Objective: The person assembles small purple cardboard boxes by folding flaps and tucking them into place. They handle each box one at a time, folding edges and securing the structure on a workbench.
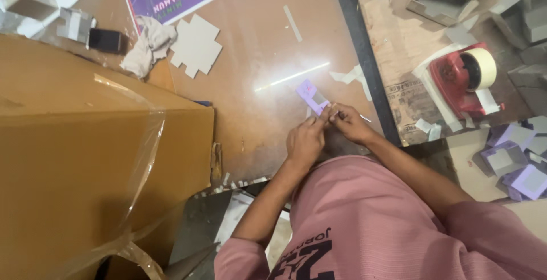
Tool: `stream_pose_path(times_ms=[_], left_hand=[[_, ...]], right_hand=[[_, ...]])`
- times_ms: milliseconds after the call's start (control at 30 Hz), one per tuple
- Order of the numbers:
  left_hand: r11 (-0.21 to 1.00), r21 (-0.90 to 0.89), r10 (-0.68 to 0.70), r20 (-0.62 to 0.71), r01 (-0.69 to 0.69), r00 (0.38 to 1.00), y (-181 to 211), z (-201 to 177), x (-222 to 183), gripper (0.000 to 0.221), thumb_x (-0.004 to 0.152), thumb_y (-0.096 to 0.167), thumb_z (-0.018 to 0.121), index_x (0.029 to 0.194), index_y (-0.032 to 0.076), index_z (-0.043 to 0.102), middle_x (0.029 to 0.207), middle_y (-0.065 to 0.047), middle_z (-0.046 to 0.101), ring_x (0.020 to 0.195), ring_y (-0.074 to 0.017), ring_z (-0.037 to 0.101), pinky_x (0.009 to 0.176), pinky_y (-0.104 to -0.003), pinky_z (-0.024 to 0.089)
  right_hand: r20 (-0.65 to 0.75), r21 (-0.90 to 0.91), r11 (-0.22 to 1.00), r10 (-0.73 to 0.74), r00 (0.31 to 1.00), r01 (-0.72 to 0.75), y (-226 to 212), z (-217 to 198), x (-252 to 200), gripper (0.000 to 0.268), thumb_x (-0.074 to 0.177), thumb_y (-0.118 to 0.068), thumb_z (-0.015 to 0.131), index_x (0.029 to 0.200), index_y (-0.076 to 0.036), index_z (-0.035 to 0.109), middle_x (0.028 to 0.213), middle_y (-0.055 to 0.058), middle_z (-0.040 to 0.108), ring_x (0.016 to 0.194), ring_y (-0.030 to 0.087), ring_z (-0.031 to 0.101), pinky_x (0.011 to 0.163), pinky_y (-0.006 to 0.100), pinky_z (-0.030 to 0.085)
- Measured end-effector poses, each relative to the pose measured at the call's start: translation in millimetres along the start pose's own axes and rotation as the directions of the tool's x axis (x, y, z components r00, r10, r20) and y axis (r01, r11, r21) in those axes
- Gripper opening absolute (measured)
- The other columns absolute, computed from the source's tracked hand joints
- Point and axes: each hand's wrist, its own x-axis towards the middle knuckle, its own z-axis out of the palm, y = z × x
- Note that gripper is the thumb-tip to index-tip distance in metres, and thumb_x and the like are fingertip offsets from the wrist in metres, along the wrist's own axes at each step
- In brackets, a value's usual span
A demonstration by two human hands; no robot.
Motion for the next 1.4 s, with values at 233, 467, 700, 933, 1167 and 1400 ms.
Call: stream_pose_path(times_ms=[233,467,700,933,1167,1400], left_hand=[[0.982,0.185,-0.025,-0.091,0.042,0.995,-33,-1,2,0.047,0.096,0.012,0.062,0.137,0.032,0.057,0.088,-0.006,0.065,0.071,-0.0299,0.067,0.062,-0.045,0.054],[0.987,0.163,-0.006,-0.048,0.014,0.999,-53,14,3,0.053,0.093,0.012,0.061,0.141,0.034,0.062,0.080,-0.008,0.066,0.064,-0.0305,0.066,0.055,-0.046,0.051],[0.977,0.160,0.140,0.031,-0.143,0.990,-37,0,7,0.059,0.091,0.011,0.057,0.144,0.037,0.059,0.081,-0.007,0.066,0.066,-0.0302,0.067,0.060,-0.046,0.054],[0.982,0.144,-0.100,-0.137,0.120,0.985,-65,-46,23,0.049,0.101,0.015,0.059,0.145,0.037,0.059,0.083,-0.008,0.068,0.069,-0.0327,0.067,0.059,-0.047,0.052],[0.995,-0.077,0.055,-0.049,-0.059,0.997,-42,-22,-15,0.060,0.092,0.008,0.062,0.147,0.030,0.055,0.086,-0.007,0.067,0.078,-0.0287,0.068,0.065,-0.043,0.052],[0.972,-0.230,0.048,-0.022,-0.052,0.999,-26,-17,-14,0.061,0.091,0.006,0.061,0.149,0.022,0.055,0.087,-0.009,0.065,0.076,-0.0299,0.066,0.066,-0.043,0.053]], right_hand=[[-0.133,-0.031,0.981,0.185,0.974,-0.191,-15,15,-2,0.041,0.107,-0.016,0.058,0.145,0.000,0.057,0.114,0.004,0.067,0.103,0.011,0.058,0.092,0.027,0.048],[-0.124,-0.071,0.980,0.176,0.977,-0.185,-29,22,6,0.042,0.106,-0.023,0.058,0.141,-0.001,0.057,0.114,0.002,0.068,0.103,0.009,0.059,0.091,0.027,0.048],[-0.032,-0.076,0.996,0.042,0.999,-0.044,-32,21,12,0.026,0.114,-0.020,0.057,0.123,0.003,0.063,0.119,0.002,0.066,0.110,0.012,0.060,0.099,0.029,0.049],[-0.037,-0.154,0.951,0.264,0.964,-0.267,-20,-1,1,0.036,0.104,-0.014,0.056,0.138,-0.003,0.057,0.111,0.002,0.066,0.101,0.011,0.059,0.090,0.027,0.048],[0.009,-0.370,0.897,0.262,0.965,-0.240,-22,-16,-17,0.037,0.092,-0.001,0.066,0.128,0.004,0.061,0.116,0.011,0.073,0.112,0.021,0.069,0.102,0.035,0.053],[-0.180,-0.067,0.979,0.179,0.967,-0.193,-33,8,-13,0.041,0.100,-0.012,0.062,0.139,0.000,0.055,0.119,0.007,0.068,0.107,0.016,0.064,0.095,0.034,0.056]])
